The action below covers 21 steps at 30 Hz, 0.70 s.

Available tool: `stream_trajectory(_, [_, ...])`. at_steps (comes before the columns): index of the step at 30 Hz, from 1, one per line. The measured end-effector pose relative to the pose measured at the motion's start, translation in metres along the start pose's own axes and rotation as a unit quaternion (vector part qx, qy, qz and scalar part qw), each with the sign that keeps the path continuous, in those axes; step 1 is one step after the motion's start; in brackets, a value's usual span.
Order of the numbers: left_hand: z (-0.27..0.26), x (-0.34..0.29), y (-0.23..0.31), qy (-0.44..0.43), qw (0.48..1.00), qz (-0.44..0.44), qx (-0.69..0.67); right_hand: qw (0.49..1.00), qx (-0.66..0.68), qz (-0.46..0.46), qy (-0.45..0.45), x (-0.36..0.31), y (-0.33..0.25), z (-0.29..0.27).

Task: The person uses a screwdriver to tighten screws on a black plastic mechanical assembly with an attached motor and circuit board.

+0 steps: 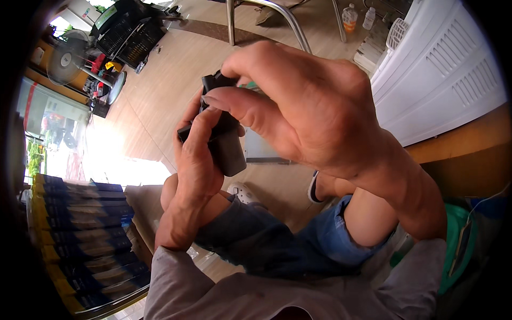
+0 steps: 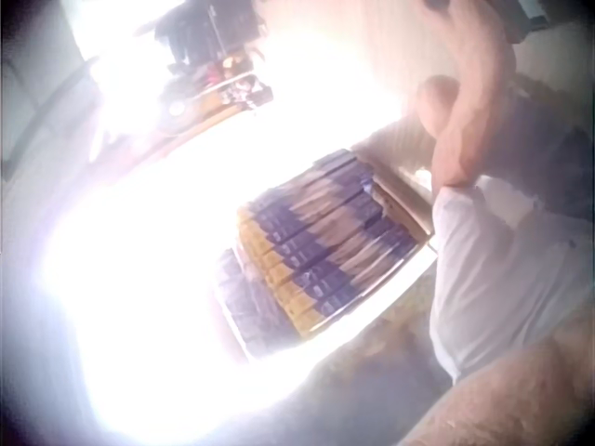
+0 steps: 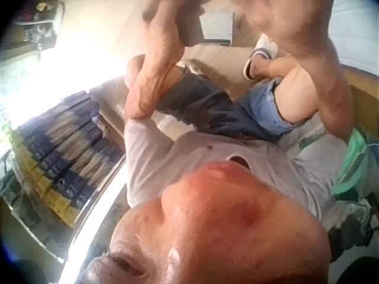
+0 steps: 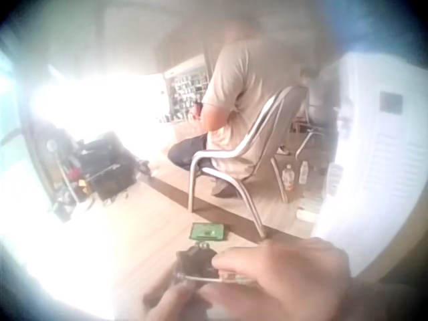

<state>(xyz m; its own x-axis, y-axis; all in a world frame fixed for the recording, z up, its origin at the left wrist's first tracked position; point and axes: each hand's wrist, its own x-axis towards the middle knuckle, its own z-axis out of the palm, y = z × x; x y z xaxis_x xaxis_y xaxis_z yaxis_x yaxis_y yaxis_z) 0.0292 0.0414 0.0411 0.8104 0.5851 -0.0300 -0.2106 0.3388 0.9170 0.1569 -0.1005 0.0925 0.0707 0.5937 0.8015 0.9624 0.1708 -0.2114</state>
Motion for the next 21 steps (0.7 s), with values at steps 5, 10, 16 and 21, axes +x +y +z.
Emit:
stream_trajectory(5, [0.003,-0.001,0.0,-0.005,1.0,0.016,-0.002,0.992,0.121,0.036,0.007,-0.001,0.001,0.002])
stream_trajectory(10, [-0.004,0.002,-0.001,0.002,1.0,0.013,0.002,0.991,0.128,0.047,-0.019,-0.001,0.0,0.004])
stream_trajectory(16, [-0.001,0.005,0.003,0.023,0.999,0.025,0.01,0.994,0.087,0.065,0.017,0.0,-0.006,0.008])
stream_trajectory(21, [0.005,0.001,0.008,0.058,0.997,-0.025,0.037,0.998,0.047,0.027,0.03,0.006,0.01,0.006])
